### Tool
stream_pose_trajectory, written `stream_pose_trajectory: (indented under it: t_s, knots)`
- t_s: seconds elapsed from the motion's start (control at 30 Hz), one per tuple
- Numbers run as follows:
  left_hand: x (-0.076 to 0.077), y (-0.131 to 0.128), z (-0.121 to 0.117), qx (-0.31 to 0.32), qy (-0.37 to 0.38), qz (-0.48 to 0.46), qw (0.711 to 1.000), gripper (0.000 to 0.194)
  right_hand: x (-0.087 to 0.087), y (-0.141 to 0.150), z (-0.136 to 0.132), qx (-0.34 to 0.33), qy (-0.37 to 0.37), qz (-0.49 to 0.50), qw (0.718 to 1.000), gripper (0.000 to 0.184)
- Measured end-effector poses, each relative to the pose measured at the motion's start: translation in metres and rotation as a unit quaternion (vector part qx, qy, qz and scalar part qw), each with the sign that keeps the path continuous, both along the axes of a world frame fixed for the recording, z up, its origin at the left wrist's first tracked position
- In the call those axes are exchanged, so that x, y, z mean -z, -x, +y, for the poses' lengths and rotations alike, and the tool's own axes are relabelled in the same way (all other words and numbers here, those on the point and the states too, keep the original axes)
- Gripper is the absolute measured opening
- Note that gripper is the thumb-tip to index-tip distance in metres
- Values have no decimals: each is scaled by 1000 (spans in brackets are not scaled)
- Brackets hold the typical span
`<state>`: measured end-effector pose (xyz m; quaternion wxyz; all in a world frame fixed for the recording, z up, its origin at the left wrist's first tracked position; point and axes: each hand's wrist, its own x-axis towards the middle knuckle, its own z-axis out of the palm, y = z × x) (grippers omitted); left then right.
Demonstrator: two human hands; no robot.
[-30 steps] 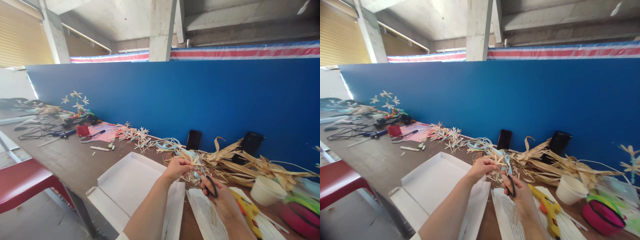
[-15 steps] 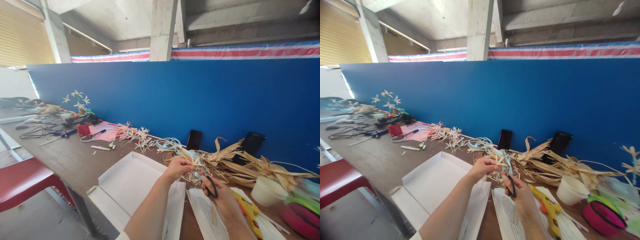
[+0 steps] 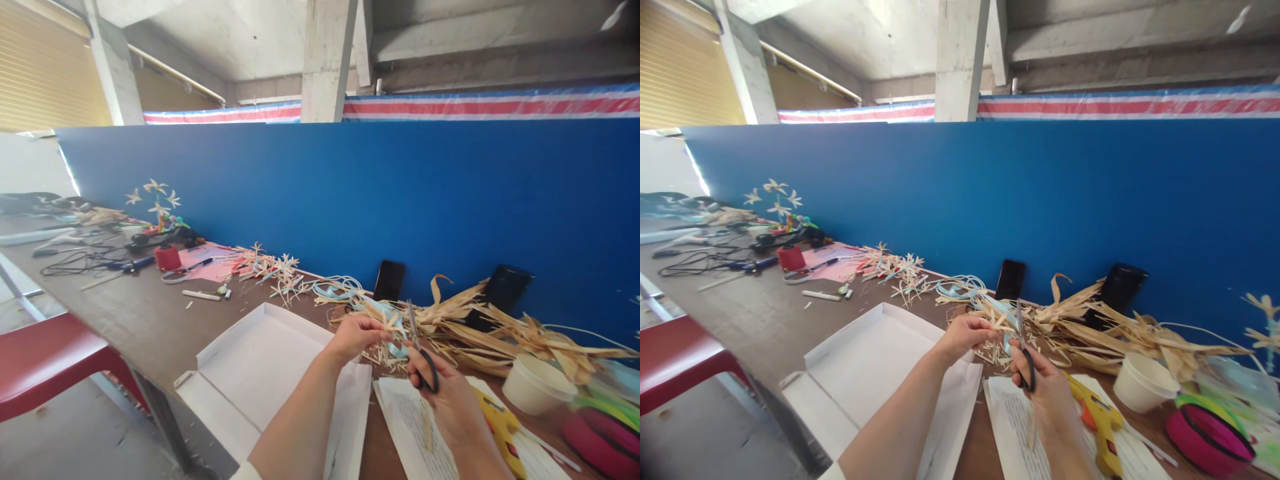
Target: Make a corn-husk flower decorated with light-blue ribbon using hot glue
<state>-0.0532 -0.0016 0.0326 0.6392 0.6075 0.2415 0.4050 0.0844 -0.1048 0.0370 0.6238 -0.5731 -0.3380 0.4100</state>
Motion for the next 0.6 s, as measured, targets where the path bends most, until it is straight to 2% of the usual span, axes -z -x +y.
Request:
stream_pose_trajectory:
  t_s: [0.13, 0.27, 0.4, 0.5, 0.57, 0.6]
  knots:
    - [-3, 0, -2, -7, -6, 15, 1000, 37, -14, 1, -8, 36, -26, 14, 999, 46]
    - [-5, 0, -3, -4, -9, 32, 999, 36, -30, -4, -24, 40, -21, -47, 998, 50]
    - [-6, 1, -6, 9, -7, 44, 999, 35, -48, -19, -39, 12, 47, -101, 994, 50]
    - [-7, 4, -9, 47, 1, 60, 997, 35, -56, -40, -42, -54, 121, -146, 980, 45]
    - [-6, 5, -10, 85, -4, 66, 994, 35, -59, -58, -41, -98, 146, -162, 971, 41]
    - [-6, 6, -9, 103, -9, 66, 992, 34, -61, -66, -40, -67, 131, -165, 975, 39]
